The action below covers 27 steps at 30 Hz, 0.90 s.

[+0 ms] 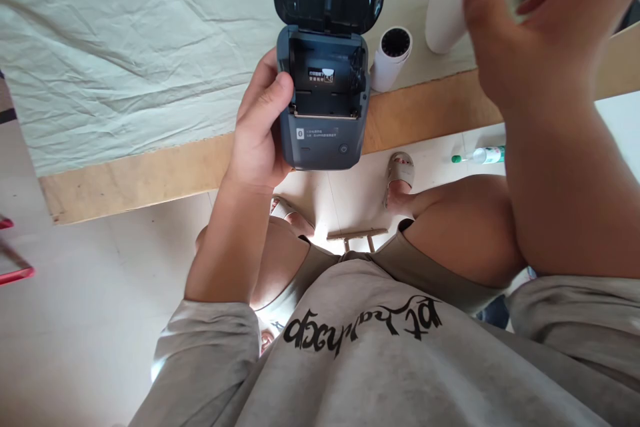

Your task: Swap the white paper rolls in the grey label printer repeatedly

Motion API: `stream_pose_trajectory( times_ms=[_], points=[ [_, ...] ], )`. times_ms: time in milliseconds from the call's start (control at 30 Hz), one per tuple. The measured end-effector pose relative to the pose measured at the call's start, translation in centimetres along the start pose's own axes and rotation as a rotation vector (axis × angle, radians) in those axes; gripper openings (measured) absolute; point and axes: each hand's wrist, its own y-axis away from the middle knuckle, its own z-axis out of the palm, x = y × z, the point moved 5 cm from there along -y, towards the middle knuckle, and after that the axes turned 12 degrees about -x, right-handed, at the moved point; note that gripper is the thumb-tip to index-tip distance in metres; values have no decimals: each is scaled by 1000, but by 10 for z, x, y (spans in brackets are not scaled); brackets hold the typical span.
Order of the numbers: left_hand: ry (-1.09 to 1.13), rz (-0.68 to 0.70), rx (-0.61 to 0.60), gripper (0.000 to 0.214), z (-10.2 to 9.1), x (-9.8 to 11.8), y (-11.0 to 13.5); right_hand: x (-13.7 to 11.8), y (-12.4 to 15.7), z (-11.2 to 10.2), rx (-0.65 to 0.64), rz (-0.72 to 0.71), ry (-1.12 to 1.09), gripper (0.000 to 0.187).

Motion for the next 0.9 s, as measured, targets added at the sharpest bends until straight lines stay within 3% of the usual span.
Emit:
stream_pose_trajectory(
  times_ms=[100, 267, 400, 567, 733, 900],
  points=[
    [2, 4, 14, 16, -2, -2, -1, -6, -3, 8, -52, -86, 240, 46],
    [12, 30, 21, 16, -3, -3, -1, -4, 0, 15, -154, -90, 157, 37],
    [-1, 20, 10, 17, -2, -2, -1, -10, 4, 18, -211, -137, 158, 43],
    [15, -1, 18, 16, -2, -2, -1, -11, 2, 17, -207, -93, 204, 34],
    [9, -35, 18, 20, -1, -3, 0, -15, 6, 17, -235, -117, 32, 48],
    [-6, -7, 22, 18, -1, -1, -1, -8, 5, 23, -281, -10, 207, 32]
  ],
)
